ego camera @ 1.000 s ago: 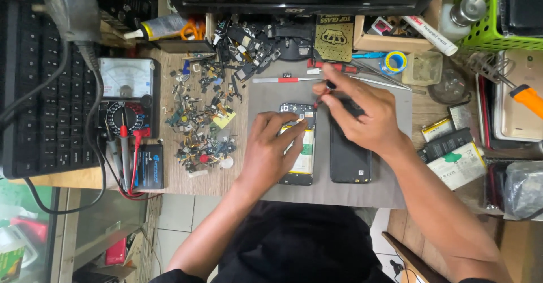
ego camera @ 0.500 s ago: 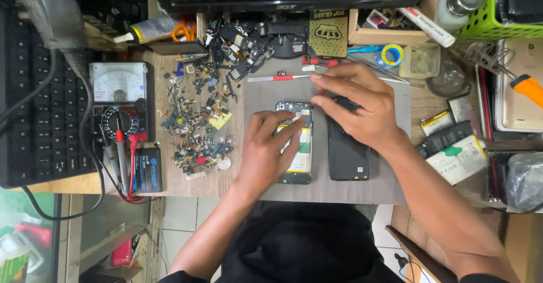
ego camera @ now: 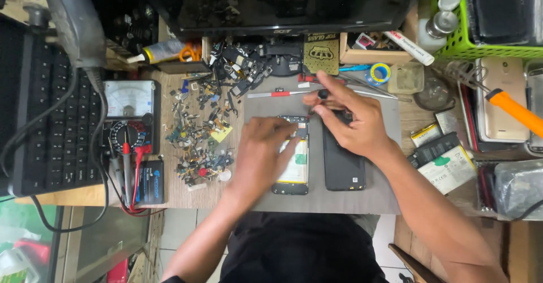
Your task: Reassembling a smartphone by installing the battery and snapping the internal frame into place.
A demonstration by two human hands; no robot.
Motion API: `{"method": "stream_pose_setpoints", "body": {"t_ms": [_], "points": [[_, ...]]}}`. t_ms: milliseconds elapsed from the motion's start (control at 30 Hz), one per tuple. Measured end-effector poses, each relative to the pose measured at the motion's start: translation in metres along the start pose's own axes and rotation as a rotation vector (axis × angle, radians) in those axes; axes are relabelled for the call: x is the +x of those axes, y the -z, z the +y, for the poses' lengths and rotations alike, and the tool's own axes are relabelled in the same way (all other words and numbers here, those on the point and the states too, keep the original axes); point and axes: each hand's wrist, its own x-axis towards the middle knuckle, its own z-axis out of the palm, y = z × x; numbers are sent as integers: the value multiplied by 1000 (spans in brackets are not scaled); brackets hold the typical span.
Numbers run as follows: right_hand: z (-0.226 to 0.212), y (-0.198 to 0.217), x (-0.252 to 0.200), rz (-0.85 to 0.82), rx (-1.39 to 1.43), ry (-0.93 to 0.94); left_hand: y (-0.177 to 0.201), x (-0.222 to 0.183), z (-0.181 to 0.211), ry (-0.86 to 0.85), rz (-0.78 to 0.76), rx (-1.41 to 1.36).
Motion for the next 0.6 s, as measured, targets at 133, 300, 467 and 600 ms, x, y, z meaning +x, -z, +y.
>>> {"method": "stream_pose_setpoints", "body": {"t_ms": [133, 300, 467, 600], "points": [[-7, -1, 6, -22, -94, 47, 1, 27, -13, 71, -102, -67], [-3, 1, 1, 27, -170, -33, -6, 49, -20, 91, -284, -138], [-3, 5, 4, 116, -65, -92, -13, 47, -24, 109, -263, -260], [-3, 7, 0, 138, 38, -169, -25, 38, -29, 49, -145, -307]]}}
